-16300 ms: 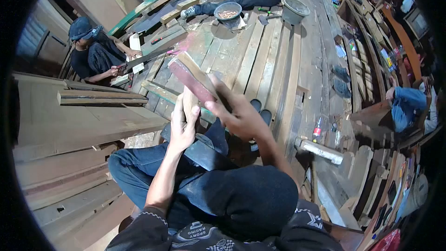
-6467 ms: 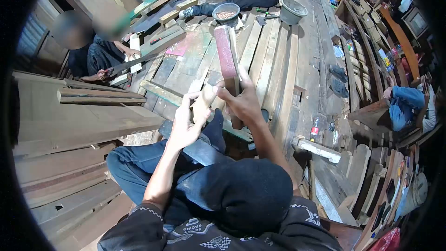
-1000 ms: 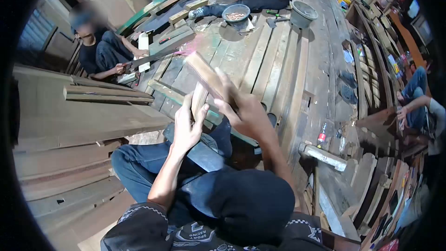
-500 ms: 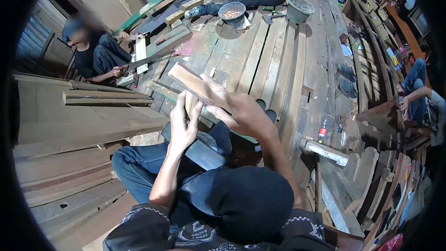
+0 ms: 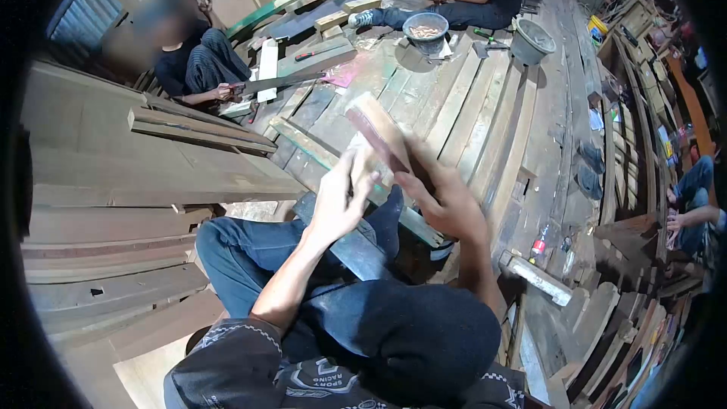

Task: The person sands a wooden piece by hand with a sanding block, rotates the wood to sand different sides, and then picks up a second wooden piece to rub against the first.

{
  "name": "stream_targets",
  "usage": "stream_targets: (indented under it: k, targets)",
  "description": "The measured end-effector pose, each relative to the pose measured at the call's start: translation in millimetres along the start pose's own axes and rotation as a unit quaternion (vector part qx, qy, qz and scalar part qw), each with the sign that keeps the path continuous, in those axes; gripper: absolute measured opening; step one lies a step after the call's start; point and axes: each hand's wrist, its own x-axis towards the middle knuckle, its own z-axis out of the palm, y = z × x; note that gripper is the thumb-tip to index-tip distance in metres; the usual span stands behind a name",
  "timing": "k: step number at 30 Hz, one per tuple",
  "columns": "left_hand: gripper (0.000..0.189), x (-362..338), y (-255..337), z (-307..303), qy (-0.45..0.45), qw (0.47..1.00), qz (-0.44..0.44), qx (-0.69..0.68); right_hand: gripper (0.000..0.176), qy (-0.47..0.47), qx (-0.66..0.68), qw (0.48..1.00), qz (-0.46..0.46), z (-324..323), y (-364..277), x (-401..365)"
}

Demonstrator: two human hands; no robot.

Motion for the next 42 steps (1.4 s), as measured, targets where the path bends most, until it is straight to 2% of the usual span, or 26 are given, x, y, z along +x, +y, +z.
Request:
stream_targets:
  k: [1, 3, 4, 7, 8, 10, 12, 16, 19, 20, 22, 25, 26, 29, 30, 32, 33, 36, 37, 39, 42]
  targets:
    - [0.036, 1, -2, 1, 0.03, 0.999, -0.022, -0.029, 0.059, -0.01, 0.001, 1.0, 0.006, 0, -3, -1]
    - [0.037, 2, -5, 2, 0.044, 0.999, 0.0, -0.025, 0.059, -0.026, 0.003, 0.999, 0.023, -1, -9, -1]
    - [0.037, 2, -4, 2, 0.039, 0.999, 0.002, -0.034, 0.059, -0.018, 0.012, 1.0, 0.014, 0, -8, -2]
    - [0.04, -4, 4, 0, -0.027, 0.998, 0.026, 0.054, 0.059, 0.021, 0.035, 0.999, -0.024, 2, -1, -1]
    - [0.045, -3, 6, -1, -0.054, 0.998, 0.009, 0.021, 0.058, 0.014, 0.051, 0.999, 0.005, -1, -5, -2]
    - [0.044, -3, 1, -1, -0.05, 0.998, 0.035, -0.005, 0.056, 0.007, 0.055, 0.997, 0.045, -3, -8, -4]
    - [0.043, -2, 3, -1, -0.027, 0.999, 0.024, 0.008, 0.053, 0.007, 0.03, 0.997, 0.066, -4, -4, -4]
    - [0.042, -1, 3, -1, 0.024, 0.999, -0.017, 0.012, 0.054, -0.003, 0.019, 0.999, 0.033, -6, -5, -5]
    - [0.04, -3, 5, 3, 0.017, 0.997, 0.052, 0.059, 0.053, 0.005, 0.059, 0.997, 0.055, -9, -10, -7]
    - [0.039, -6, 10, 2, -0.047, 0.999, 0.014, 0.023, 0.053, 0.013, 0.084, 0.994, 0.075, -9, -12, -8]
    - [0.039, -8, 6, 7, -0.028, 0.998, 0.048, 0.026, 0.052, 0.012, 0.084, 0.993, 0.086, -11, -18, -7]
    - [0.042, -6, 14, 0, -0.044, 0.998, 0.003, 0.054, 0.054, -0.011, 0.066, 0.99, 0.123, -15, -14, -7]
    - [0.045, -6, 13, 3, 0.009, 0.999, 0.006, 0.043, 0.054, -0.014, 0.056, 0.994, 0.091, -15, -12, -8]
    - [0.047, -4, 2, 2, 0.054, 0.998, 0.013, 0.027, 0.056, -0.014, 0.043, 0.998, 0.045, -10, -7, -7]
    - [0.047, -5, 1, 1, 0.023, 0.999, 0.024, 0.026, 0.057, -0.012, 0.042, 0.998, 0.038, -9, -5, -7]
    - [0.049, -5, 1, -2, -0.041, 0.998, 0.045, 0.025, 0.056, 0.01, 0.072, 0.994, 0.084, -11, -11, -8]
    - [0.047, -8, 3, 1, -0.04, 0.996, 0.072, 0.029, 0.055, 0.025, 0.089, 0.99, 0.11, -11, -16, -8]
    - [0.049, -9, 7, 1, -0.053, 0.997, 0.053, 0.027, 0.052, 0.021, 0.117, 0.989, 0.093, -13, -14, -9]
    - [0.048, -9, 9, 0, -0.043, 0.998, 0.048, 0.028, 0.053, 0.017, 0.081, 0.987, 0.14, -13, -16, -9]
    - [0.044, -8, 8, 3, 0.005, 0.998, 0.033, 0.052, 0.054, 0.007, 0.065, 0.993, 0.095, -13, -8, -12]
    - [0.045, -3, 6, -2, 0.066, 0.997, -0.03, -0.029, 0.058, -0.013, 0.056, 0.998, 0.004, -11, 2, -5]
